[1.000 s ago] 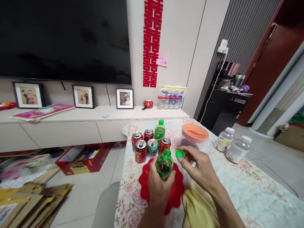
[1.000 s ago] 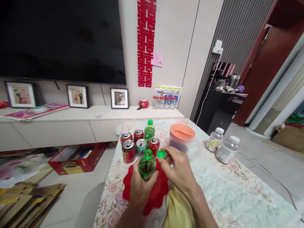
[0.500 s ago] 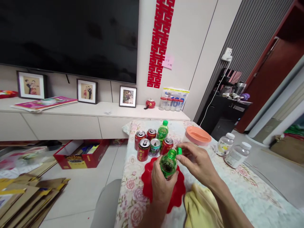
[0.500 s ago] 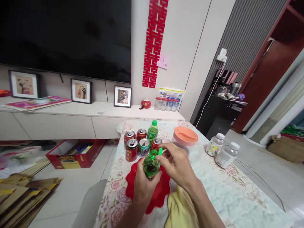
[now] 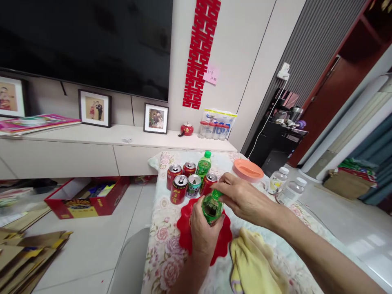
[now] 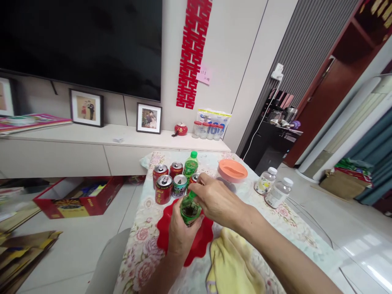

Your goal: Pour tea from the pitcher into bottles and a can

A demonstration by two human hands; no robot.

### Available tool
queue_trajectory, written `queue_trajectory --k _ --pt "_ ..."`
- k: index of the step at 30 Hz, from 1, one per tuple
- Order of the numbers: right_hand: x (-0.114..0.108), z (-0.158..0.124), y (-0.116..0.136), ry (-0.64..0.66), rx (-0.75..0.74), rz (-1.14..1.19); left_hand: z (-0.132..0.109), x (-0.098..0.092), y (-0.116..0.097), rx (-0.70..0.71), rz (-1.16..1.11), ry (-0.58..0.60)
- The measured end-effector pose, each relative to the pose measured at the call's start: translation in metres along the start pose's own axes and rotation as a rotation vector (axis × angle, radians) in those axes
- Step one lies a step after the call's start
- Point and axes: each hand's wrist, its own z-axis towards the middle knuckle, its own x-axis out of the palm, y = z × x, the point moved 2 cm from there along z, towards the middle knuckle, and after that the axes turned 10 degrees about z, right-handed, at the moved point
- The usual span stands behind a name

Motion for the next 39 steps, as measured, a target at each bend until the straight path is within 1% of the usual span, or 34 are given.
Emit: queue_trajectory --k 5,11,17,23,26,29,33,39 --pt "-0.004 0.009 -0.003 0.041 -0.020 0.007 0.000 -0.001 -0.004 0.021 -0.015 0.005" --pt "0.001 0.012 -0.013 0.014 -0.003 -0.001 0.000 -0.005 -0.012 -0.012 0.021 0.023" --pt "0.003 0.011 -0.012 -0.008 0.026 -0.030 -0.001 -0.004 -0.011 -0.018 0.010 0.012" --pt "-0.006 0.009 -0.008 0.035 -0.063 -0.018 -0.004 -0.002 -0.009 0.001 0.016 -0.018" --pt "-0.013 0.009 -0.007 0.022 -0.096 0.001 -0.004 -0.001 -0.009 0.003 0.017 -0.024" --pt "-0.015 0.011 -0.007 0.017 -0.110 0.036 -0.003 -0.001 -0.010 0.015 0.009 -0.031" --pt "-0.011 0.012 -0.008 0.066 -0.096 0.035 -0.003 -0.002 -0.011 0.021 0.019 -0.022" --pt "-0.009 0.014 -0.005 0.087 -0.027 0.018 -0.003 -0.002 -0.011 0.041 0.046 -0.025"
